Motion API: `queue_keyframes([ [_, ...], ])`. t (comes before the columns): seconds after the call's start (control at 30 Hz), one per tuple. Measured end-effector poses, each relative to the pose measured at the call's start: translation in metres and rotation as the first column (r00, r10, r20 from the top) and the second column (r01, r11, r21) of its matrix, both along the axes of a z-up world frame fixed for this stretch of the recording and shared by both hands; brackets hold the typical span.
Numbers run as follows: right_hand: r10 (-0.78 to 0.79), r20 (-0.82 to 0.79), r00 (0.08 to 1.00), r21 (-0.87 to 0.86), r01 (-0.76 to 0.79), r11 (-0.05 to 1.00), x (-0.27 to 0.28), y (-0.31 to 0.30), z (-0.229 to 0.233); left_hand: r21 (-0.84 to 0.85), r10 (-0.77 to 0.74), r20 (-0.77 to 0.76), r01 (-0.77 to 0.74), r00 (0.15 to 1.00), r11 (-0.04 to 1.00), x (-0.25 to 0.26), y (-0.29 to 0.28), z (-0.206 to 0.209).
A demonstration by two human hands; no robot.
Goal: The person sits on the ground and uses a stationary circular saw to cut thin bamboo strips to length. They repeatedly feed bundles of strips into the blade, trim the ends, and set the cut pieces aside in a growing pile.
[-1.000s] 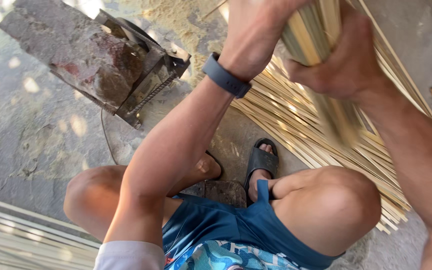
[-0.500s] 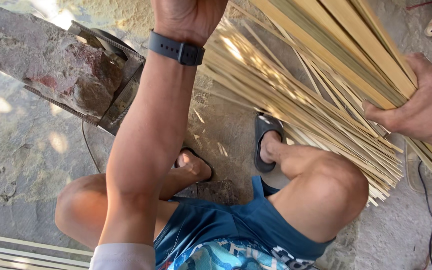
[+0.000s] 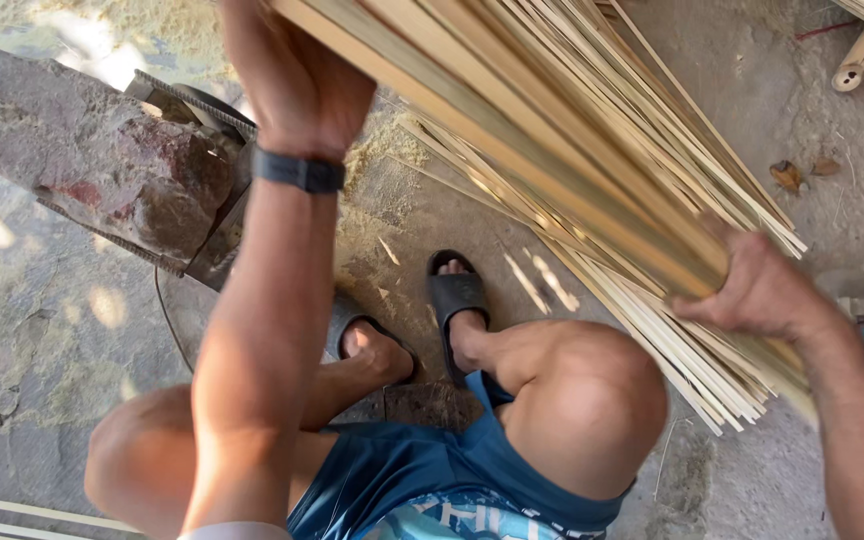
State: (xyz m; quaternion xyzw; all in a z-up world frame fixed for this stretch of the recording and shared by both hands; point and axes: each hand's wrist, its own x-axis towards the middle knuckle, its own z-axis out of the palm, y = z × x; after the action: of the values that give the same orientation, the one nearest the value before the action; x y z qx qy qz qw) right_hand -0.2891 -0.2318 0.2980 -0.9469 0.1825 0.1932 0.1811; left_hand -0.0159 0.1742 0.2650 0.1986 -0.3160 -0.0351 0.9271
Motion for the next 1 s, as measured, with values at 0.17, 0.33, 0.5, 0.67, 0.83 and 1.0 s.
queue_keyframes([
  [0.17,-0.006,-0.228,0.974,0.207,0.054,0.977,-0.024,-0.028,-0.114,-0.159,-0.188,-0.451,0.129,0.873,0.979,-0.031,-0.041,-0.124],
  [0.33,0.160,-0.407,0.900,0.268,-0.050,0.962,-0.053,-0.026,-0.226,-0.023,-0.105,-0.666,0.121,0.738,0.992,-0.086,-0.042,-0.245],
  [0.5,0.327,-0.391,0.860,0.317,-0.208,0.926,-0.024,0.006,-0.272,-0.090,-0.187,-0.682,0.173,0.707,0.981,-0.090,-0.024,-0.309],
  [0.67,0.404,0.074,0.912,0.539,-0.377,0.753,0.100,0.076,-0.277,-0.062,-0.223,-0.682,0.249,0.696,0.967,-0.080,-0.019,-0.315],
  [0.83,0.169,0.202,0.965,0.647,-0.261,0.717,0.184,0.172,-0.280,-0.034,-0.191,-0.697,0.234,0.691,0.972,-0.068,-0.002,-0.314],
  [1.0,0.246,0.376,0.893,0.394,-0.394,0.830,0.181,0.195,-0.281,0.181,0.063,-0.863,0.191,0.501,0.965,-0.070,0.002,-0.336],
])
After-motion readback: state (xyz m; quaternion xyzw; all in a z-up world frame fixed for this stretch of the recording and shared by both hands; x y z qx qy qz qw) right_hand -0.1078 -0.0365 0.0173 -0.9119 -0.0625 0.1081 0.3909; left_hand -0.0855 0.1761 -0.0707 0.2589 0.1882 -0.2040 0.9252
